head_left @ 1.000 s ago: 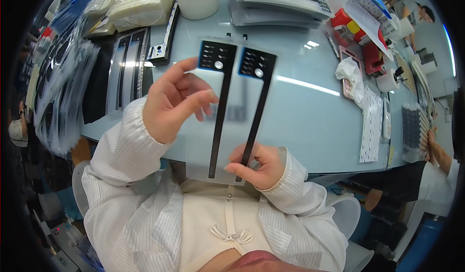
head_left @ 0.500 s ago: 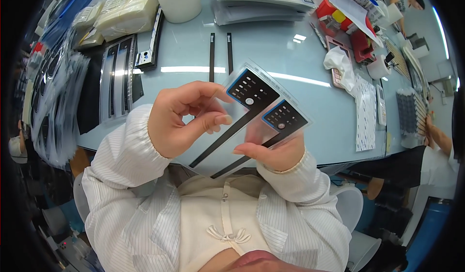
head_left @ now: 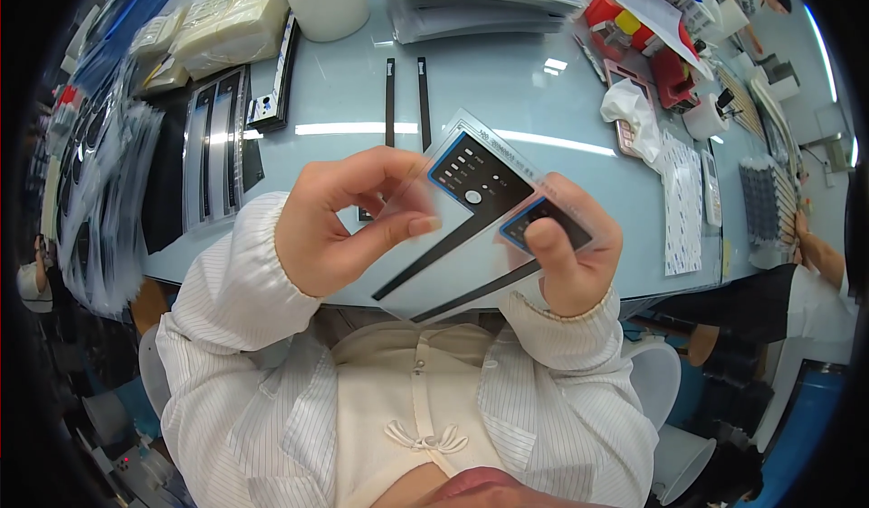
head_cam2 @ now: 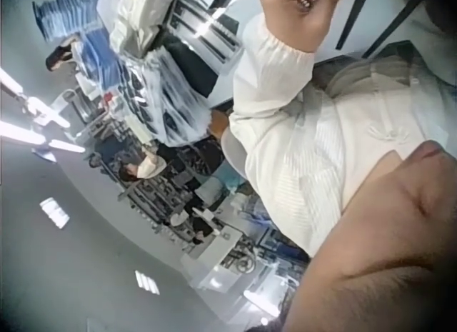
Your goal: Assembling small black plastic components by cleaning them with a cloth and applying adhesive labels.
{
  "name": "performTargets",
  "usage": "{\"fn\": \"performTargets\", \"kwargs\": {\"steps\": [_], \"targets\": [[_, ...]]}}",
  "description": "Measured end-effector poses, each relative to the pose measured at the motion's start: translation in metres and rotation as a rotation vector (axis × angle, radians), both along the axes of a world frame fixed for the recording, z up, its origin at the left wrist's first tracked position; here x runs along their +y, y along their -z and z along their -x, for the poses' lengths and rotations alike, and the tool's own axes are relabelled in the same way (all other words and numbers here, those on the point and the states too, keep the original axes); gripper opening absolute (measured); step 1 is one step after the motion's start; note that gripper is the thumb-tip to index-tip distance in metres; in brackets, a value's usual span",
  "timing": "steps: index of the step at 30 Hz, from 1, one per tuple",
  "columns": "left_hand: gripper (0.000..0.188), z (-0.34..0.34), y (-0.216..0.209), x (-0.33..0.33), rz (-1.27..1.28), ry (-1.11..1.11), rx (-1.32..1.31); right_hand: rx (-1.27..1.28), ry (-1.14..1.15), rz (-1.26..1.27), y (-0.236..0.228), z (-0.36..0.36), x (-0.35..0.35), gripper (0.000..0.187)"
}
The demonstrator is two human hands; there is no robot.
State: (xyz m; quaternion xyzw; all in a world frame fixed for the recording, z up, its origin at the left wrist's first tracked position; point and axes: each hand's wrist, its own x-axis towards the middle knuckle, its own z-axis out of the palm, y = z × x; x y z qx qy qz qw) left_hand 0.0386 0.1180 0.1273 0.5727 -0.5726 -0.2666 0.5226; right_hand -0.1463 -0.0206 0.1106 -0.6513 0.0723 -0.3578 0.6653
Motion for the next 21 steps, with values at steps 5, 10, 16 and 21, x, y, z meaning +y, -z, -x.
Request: {"fn": "performTargets", "kwargs": {"steps": [5,10,16,21], "targets": [[0.043,0.008,-0.014,0.006,0.292,-0.381,-0.546,0.037,0.09,0.288,-0.012,0.003,0.0,0.02],[0.037,0.016,-0.024,0.0,0.311,-0.14,-0.452,0.008,-0.049,0.445,-0.022,0.001,0.012,0.022],[0.036,0.016,-0.042,0.0,0.255,-0.118,-0.384,-0.007,-0.102,0.529,-0.033,0.0,0.018,0.024],[0.027,0.016,-0.05,0.007,0.287,-0.163,-0.412,-0.024,0.02,0.584,-0.038,0.006,0.022,0.024]]}}
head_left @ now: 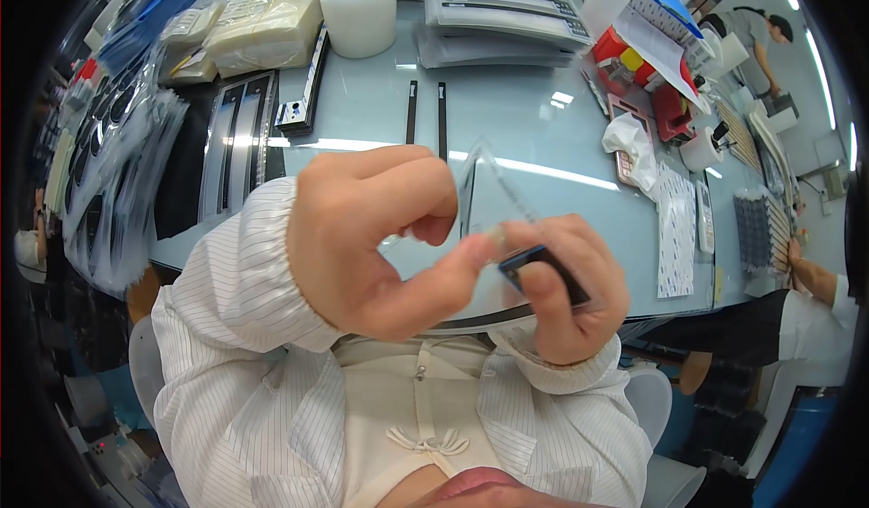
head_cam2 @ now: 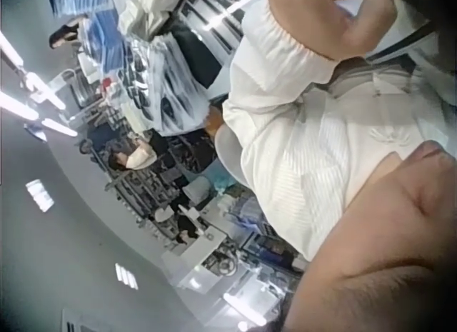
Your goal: Assembling small black plastic components by cleaning them with a cloth and applying adhesive labels.
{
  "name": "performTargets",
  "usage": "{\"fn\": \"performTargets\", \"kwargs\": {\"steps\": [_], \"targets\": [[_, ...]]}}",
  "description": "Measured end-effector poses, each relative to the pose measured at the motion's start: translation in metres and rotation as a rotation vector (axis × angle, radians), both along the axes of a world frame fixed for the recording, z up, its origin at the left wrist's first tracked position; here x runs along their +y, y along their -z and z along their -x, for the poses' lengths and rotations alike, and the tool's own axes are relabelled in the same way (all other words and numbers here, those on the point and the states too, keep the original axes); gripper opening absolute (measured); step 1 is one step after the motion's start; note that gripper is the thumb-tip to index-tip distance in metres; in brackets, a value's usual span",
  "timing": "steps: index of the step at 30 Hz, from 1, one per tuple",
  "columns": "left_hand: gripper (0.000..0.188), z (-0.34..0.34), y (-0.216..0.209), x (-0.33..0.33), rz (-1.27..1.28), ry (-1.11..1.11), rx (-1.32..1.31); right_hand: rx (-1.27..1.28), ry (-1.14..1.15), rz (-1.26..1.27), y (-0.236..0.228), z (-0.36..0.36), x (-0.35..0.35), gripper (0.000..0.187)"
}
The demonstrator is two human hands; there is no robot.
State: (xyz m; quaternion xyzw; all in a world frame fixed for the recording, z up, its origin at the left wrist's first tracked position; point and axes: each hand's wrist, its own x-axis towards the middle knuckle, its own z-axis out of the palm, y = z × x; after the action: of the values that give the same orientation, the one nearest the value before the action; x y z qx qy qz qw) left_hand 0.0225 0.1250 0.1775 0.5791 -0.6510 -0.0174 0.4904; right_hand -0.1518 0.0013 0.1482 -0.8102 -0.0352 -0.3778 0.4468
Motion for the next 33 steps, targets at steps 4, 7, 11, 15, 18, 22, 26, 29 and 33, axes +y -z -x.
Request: {"fn": "performTargets", "kwargs": {"steps": [4,7,11,15,18,22,26,29,33], "targets": [[0.023,-0.005,-0.01,0.013,-0.064,-0.057,0.124,-0.056,0.279,-0.284,-0.002,0.006,-0.001,0.022],[0.026,-0.017,-0.008,0.022,-0.113,-0.07,0.229,-0.014,0.453,-0.336,-0.006,0.015,-0.014,0.023],[0.031,-0.034,0.01,0.028,-0.182,-0.157,0.561,0.007,0.661,-0.339,-0.002,0.035,-0.04,0.024],[0.034,-0.065,0.038,0.034,-0.288,-0.326,0.844,-0.05,0.781,-0.39,0.001,0.055,-0.055,0.026],[0.036,-0.093,0.066,0.038,-0.251,-0.246,1.162,-0.074,0.8,-0.379,0.002,0.075,-0.065,0.029],[0.028,-0.083,0.098,0.041,-0.342,-0.266,1.435,-0.112,0.872,-0.322,0.009,0.078,-0.072,0.034],[0.029,-0.06,0.123,0.046,-0.409,-0.157,1.539,-0.084,0.825,-0.301,0.012,0.07,-0.065,0.034],[0.034,-0.041,0.129,0.045,-0.496,-0.165,1.618,-0.073,0.755,-0.319,0.01,0.068,-0.062,0.035],[0.034,-0.032,0.137,0.04,-0.499,-0.253,1.702,-0.065,0.672,-0.38,0.007,0.063,-0.055,0.039]]}}
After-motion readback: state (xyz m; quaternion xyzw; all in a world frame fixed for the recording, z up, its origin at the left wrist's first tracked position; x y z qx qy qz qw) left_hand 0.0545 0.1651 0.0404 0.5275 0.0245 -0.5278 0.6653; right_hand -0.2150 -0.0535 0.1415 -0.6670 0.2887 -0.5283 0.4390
